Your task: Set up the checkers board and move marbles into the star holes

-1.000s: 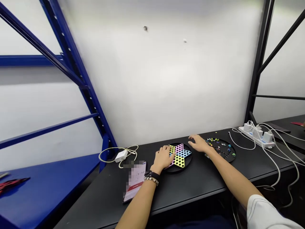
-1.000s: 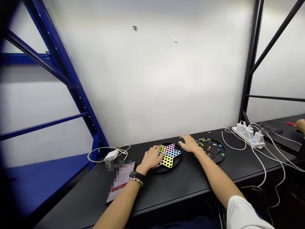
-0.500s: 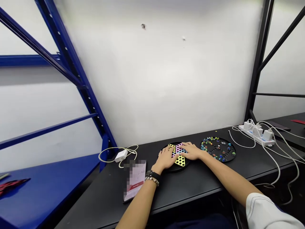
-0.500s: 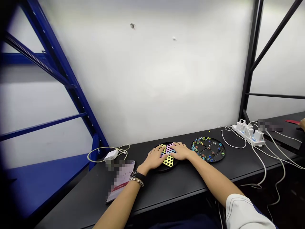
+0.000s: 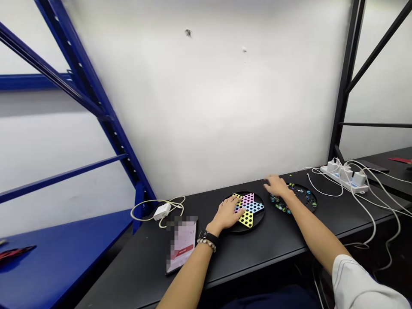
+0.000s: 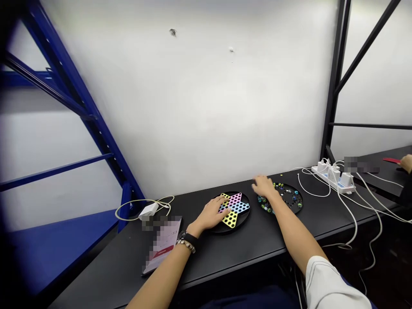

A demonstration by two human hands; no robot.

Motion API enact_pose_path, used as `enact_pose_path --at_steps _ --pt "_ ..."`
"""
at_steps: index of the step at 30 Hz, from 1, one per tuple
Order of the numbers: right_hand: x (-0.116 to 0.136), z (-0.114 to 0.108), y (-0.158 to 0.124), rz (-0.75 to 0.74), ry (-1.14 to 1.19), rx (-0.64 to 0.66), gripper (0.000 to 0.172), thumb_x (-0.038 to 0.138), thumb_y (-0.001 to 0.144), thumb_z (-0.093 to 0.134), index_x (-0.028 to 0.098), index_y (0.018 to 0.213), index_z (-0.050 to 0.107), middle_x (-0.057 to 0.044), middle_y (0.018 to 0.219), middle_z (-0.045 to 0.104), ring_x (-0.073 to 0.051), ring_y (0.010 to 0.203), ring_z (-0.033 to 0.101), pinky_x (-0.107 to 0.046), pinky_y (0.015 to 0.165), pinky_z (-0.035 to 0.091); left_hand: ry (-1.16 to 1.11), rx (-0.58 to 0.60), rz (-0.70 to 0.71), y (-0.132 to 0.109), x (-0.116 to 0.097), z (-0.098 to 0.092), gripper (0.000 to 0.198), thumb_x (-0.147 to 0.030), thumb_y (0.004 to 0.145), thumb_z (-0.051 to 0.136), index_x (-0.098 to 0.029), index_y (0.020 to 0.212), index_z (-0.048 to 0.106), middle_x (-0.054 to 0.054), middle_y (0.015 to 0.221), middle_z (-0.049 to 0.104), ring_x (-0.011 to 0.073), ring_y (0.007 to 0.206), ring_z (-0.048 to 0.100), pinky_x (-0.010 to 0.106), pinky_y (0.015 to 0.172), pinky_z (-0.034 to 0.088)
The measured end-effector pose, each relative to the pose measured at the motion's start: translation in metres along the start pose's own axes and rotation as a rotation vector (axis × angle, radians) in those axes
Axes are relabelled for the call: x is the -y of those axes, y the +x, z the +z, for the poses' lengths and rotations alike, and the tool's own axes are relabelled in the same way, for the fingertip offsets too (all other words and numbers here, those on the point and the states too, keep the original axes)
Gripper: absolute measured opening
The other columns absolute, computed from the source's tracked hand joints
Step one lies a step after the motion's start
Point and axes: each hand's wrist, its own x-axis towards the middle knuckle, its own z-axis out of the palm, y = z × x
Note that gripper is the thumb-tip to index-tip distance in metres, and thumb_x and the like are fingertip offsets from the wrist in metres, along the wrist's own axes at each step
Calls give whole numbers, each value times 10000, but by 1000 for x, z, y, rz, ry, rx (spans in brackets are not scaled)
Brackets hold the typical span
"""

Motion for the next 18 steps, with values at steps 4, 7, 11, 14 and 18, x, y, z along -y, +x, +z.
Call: enact_pose_path --at_steps 4,7,11,14,18 --pt "-63 -8 4 308 -57 60 365 313 871 554 198 1211 621 -158 1316 552 -349 1224 485 -453 941 413 -15 -14 8 -1 -4 -2 528 -518 922 451 -240 1366 518 86 1495 452 293 1383 394 463 1143 306" --pt "-87 -4 4 394 -44 89 332 273 848 584 196 1166 641 -167 1284 567 -340 1170 542 -432 904 440 -38 -41 29 -2 -8 -5 498 -474 910 477 -234 1343 531 80 1462 485 280 1347 431 443 1124 337" --pt "-91 -1 7 399 -26 76 373 261 817 624 205 1185 634 -162 1293 564 -317 1154 564 -403 890 458 -68 -61 46 -3 -14 -9 474 -423 896 497 -236 1331 533 74 1409 519 277 1281 477 440 1074 388" --pt "-92 -7 9 429 13 12 386 253 818 596 212 1201 631 -145 1306 574 -308 1162 568 -391 895 465 -73 -57 54 -4 -15 -10 463 -416 896 500 -238 1321 538 71 1383 533 277 1262 486 435 1063 398" --pt "-106 -23 5 507 28 -97 343 244 834 531 188 1144 668 -174 1199 639 -318 1079 625 -411 853 488 -72 -55 52 -4 -14 -9 445 -427 903 491 -241 1304 544 69 1381 533 276 1259 487 439 1063 399"
